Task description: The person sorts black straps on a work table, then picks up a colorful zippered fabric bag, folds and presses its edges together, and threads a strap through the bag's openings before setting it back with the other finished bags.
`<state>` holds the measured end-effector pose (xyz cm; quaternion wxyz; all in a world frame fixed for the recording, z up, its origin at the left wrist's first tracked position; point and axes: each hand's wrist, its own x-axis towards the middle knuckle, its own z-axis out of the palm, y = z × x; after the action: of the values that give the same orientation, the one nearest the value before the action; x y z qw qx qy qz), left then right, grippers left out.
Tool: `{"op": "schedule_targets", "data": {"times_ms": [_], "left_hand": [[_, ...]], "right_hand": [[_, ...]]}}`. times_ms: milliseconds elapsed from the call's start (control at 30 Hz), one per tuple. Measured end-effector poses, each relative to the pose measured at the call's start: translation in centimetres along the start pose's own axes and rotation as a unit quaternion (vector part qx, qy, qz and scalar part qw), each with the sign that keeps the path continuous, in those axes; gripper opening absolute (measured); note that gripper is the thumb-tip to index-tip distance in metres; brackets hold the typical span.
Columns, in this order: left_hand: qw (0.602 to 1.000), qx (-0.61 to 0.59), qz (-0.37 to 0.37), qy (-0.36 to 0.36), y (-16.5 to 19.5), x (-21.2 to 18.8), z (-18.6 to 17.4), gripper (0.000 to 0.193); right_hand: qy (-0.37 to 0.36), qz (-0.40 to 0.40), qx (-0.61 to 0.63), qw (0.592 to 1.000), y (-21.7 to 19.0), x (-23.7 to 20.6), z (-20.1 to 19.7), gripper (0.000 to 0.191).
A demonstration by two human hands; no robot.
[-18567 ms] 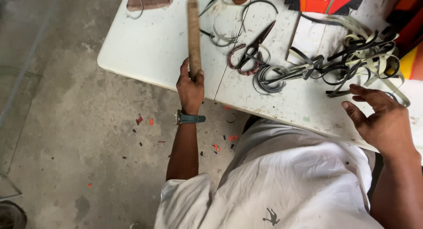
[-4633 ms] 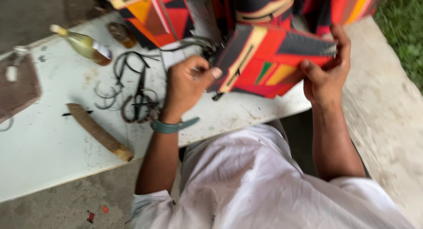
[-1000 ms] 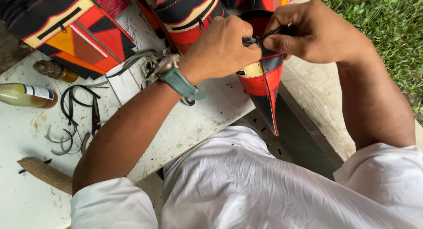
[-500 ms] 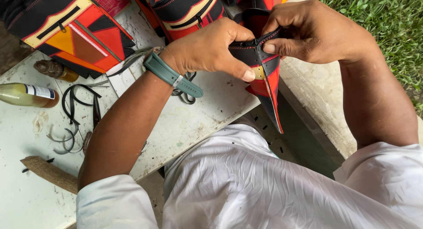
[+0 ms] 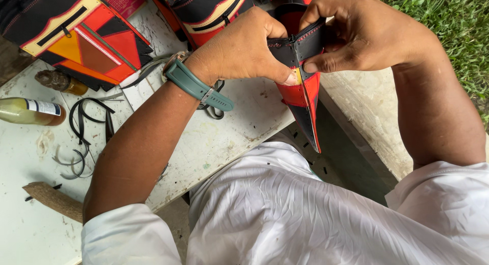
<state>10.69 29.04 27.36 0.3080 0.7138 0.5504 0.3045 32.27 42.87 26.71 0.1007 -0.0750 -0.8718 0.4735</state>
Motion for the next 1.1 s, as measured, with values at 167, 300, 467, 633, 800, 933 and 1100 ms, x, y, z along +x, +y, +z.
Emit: {"op": "schedule_targets", "data": {"times_ms": [167, 300, 467, 633, 800, 933, 1100], "left_hand": [[0.999, 0.016, -0.024, 0.024, 0.2, 0.1, 0.4, 0.033], [0.995, 0.073, -0.056, 0.040, 0.2, 0.3, 0.8, 0.036], [0.988, 0.108, -0.100, 0.051, -1.0, 1.1, 1.3, 0.042], [0.980, 0.148, -0.096, 0.087, -2.9, 2.5, 2.9, 0.044], [0.994, 0.027, -0.092, 0.050, -2.8, 1.0, 3.7, 0.030], [0.957, -0.238, -0.076, 0.147, -2.5, -4.0, 2.1, 0.018], [0.687, -0.647, -0.047, 0.329, -2.6, -7.1, 8.2, 0.031]], "right_hand": [[0.021, -0.012, -0.055, 0.998, -0.3, -0.2, 0.2, 0.043], [0.035, -0.022, -0.106, 0.994, -0.8, -0.2, 0.4, 0.042], [0.053, -0.012, -0.139, 0.989, -0.8, -0.3, 0.6, 0.042], [0.077, 0.014, -0.226, 0.971, -0.3, -0.1, 1.5, 0.046], [0.072, -0.073, -0.198, 0.975, -1.1, 0.0, 2.3, 0.052], [0.251, -0.112, -0.012, 0.961, -1.1, -3.5, 0.3, 0.047], [0.493, -0.188, 0.085, 0.845, 4.1, -5.7, 3.8, 0.044]]}}
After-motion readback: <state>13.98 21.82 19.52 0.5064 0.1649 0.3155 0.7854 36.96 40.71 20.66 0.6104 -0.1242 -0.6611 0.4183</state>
